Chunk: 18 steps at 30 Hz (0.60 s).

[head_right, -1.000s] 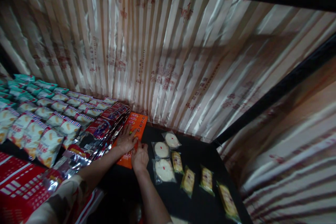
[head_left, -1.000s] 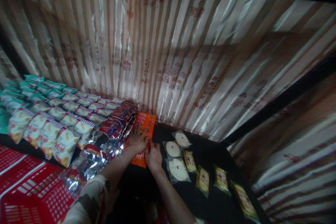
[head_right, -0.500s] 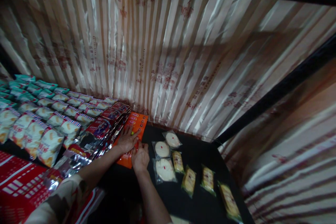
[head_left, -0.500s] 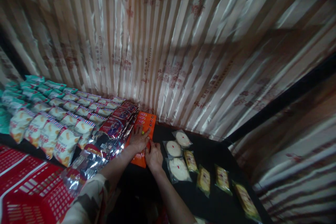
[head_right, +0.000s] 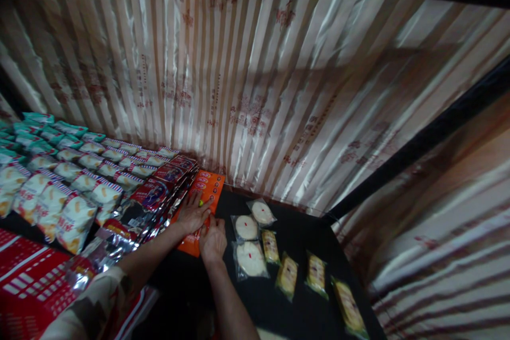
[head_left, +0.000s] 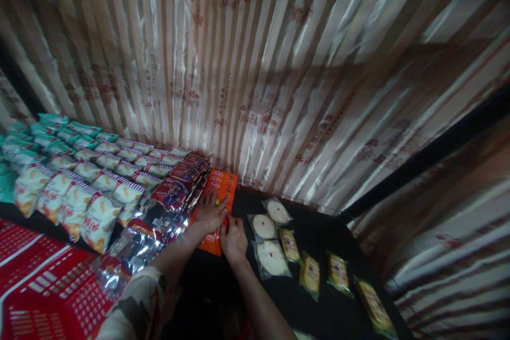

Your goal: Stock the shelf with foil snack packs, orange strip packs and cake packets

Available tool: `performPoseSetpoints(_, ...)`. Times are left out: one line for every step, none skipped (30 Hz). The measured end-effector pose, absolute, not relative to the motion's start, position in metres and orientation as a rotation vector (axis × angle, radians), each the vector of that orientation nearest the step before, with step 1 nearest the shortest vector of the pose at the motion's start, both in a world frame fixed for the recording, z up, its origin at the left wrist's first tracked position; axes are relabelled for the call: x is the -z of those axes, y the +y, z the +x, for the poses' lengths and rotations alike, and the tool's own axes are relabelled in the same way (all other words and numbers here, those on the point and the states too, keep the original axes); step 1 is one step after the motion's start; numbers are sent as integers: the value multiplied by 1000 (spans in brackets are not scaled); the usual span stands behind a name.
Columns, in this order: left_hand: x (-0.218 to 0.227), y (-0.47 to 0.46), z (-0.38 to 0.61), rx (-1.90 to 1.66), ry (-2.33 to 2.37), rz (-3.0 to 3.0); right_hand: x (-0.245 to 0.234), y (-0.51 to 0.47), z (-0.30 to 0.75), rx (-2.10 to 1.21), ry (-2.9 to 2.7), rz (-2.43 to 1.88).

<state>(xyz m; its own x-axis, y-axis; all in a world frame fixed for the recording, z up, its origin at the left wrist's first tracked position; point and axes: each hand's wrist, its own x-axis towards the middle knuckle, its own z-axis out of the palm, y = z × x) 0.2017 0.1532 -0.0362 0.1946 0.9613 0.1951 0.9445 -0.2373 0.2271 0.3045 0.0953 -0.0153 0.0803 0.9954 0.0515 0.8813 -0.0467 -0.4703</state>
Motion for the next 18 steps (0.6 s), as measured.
performPoseSetpoints(37, 153, 202, -472, 1905, 2382, 15, 96, 304, -415, -1853, -1989)
performPoseSetpoints(37, 153, 202, -483, 1904, 2379, 15, 96, 304, -419, -1850, -1990)
performPoseSetpoints(36, 153, 202, -489, 1902, 2375, 15, 96, 304, -424, -1849, -1989)
performPoseSetpoints(36, 153, 202, -489, 1901, 2368, 14, 96, 305, -427, -1847, -1986)
performPoseSetpoints(35, 153, 202, -484, 1899, 2362, 14, 97, 305, -431, -1846, -1981)
performPoseSetpoints(34, 153, 202, -477, 1898, 2356, 14, 97, 305, -437, -1845, -1978)
performPoseSetpoints(33, 154, 202, -470, 1896, 2353, 14, 97, 305, -443, -1844, -1975)
performPoseSetpoints(33, 154, 202, -463, 1894, 2352, 14, 97, 305, -448, -1844, -1970)
performPoseSetpoints(32, 154, 202, -458, 1893, 2350, 14, 97, 306, -453, -1845, -1966)
performPoseSetpoints(32, 155, 202, -456, 1891, 2351, 13, 97, 306, -456, -1845, -1962)
performPoseSetpoints(32, 155, 202, -458, 1886, 2355, 13, 97, 306, -456, -1845, -1958)
performPoseSetpoints(32, 155, 202, -461, 1877, 2363, 13, 97, 307, -455, -1844, -1954)
performPoseSetpoints(32, 155, 202, -466, 1865, 2374, 12, 97, 307, -455, -1844, -1947)
performPoseSetpoints(32, 155, 202, -474, 1854, 2387, 11, 96, 308, -455, -1842, -1937)
performPoseSetpoints(32, 154, 203, -485, 1845, 2403, 9, 96, 308, -457, -1841, -1925)
performPoseSetpoints(31, 153, 204, -495, 1839, 2419, 8, 95, 309, -461, -1841, -1911)
performPoseSetpoints(29, 151, 205, -507, 1840, 2432, 6, 94, 309, -466, -1840, -1900)
performPoseSetpoints(27, 149, 206, -515, 1848, 2439, 4, 92, 310, -471, -1838, -1891)
